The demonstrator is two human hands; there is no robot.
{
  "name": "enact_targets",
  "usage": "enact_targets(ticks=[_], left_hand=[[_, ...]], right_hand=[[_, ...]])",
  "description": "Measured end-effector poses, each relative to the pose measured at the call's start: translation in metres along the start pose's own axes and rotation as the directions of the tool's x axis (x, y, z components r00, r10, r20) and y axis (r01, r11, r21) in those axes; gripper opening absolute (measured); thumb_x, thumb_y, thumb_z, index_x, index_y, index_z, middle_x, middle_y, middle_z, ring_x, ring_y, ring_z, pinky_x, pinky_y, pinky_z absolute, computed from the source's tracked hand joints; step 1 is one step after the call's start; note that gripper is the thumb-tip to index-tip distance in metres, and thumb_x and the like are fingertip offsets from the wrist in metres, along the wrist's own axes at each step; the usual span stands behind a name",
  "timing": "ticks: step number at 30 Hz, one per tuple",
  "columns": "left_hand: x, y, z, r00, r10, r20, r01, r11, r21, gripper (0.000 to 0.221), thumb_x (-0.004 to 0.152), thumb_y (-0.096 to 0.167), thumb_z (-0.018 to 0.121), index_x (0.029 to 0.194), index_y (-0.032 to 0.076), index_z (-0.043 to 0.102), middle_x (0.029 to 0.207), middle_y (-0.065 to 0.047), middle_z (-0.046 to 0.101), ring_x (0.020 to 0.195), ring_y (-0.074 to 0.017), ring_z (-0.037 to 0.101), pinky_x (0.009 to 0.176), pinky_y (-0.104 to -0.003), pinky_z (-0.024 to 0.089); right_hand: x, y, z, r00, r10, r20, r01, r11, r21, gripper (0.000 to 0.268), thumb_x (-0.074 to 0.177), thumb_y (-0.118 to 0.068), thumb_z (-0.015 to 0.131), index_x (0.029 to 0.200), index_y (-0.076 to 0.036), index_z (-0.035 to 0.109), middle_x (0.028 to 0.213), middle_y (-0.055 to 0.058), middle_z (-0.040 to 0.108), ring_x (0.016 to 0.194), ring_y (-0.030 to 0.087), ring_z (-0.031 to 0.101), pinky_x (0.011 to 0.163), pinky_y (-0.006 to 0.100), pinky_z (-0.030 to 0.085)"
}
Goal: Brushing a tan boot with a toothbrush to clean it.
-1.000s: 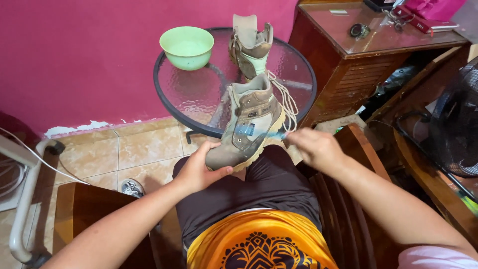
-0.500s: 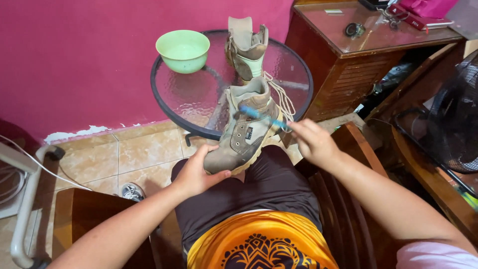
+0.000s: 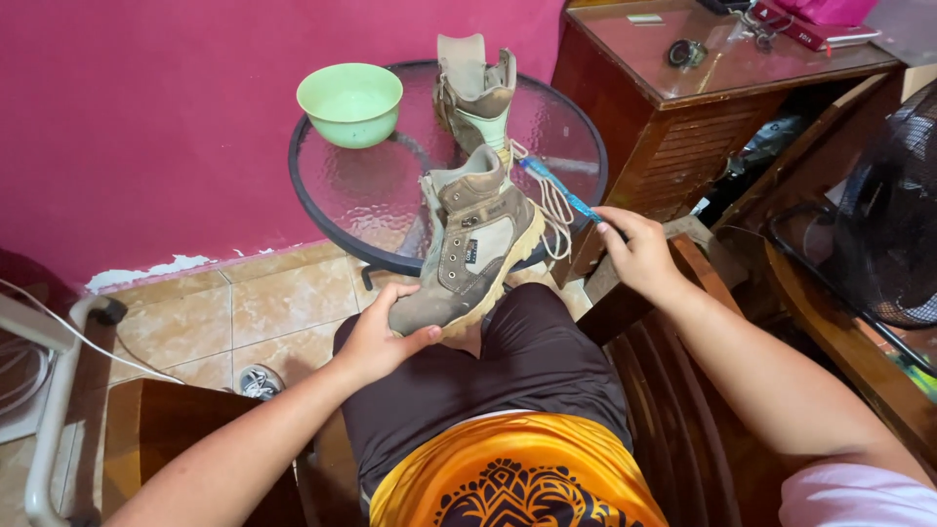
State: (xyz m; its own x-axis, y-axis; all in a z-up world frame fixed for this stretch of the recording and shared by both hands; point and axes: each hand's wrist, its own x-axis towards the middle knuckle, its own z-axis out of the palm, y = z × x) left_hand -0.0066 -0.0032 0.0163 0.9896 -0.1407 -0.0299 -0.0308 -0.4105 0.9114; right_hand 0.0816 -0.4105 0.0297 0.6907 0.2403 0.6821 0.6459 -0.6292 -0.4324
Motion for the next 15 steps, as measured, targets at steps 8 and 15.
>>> enact_targets(ticks=[8,15], left_hand=[[0.009,-0.014,0.001,1.000,0.006,-0.010,-0.006,1.000,-0.015,0.074,0.068,0.045,0.090,0.132,0.024,0.060,0.130,-0.021,0.065,0.129,-0.0380,0.058,0.105,-0.047,0.046],[0.026,-0.040,0.003,1.000,-0.022,0.004,0.022,0.987,-0.160,0.067,0.073,0.029,0.089,0.133,0.017,0.062,0.131,-0.024,0.060,0.062,-0.0252,0.070,0.048,-0.028,0.058]], right_hand=[[-0.004,-0.033,0.012,0.996,-0.040,0.073,0.041,0.999,-0.012,0.026,0.099,-0.001,0.062,0.123,-0.001,0.072,0.103,0.021,0.074,0.098,0.044,0.072,0.085,0.052,0.056],[-0.002,-0.015,0.006,0.994,0.102,0.038,-0.102,0.995,-0.004,0.023,0.097,-0.004,0.066,0.118,-0.004,0.076,0.107,0.017,0.077,0.104,0.037,0.072,0.090,0.047,0.056]])
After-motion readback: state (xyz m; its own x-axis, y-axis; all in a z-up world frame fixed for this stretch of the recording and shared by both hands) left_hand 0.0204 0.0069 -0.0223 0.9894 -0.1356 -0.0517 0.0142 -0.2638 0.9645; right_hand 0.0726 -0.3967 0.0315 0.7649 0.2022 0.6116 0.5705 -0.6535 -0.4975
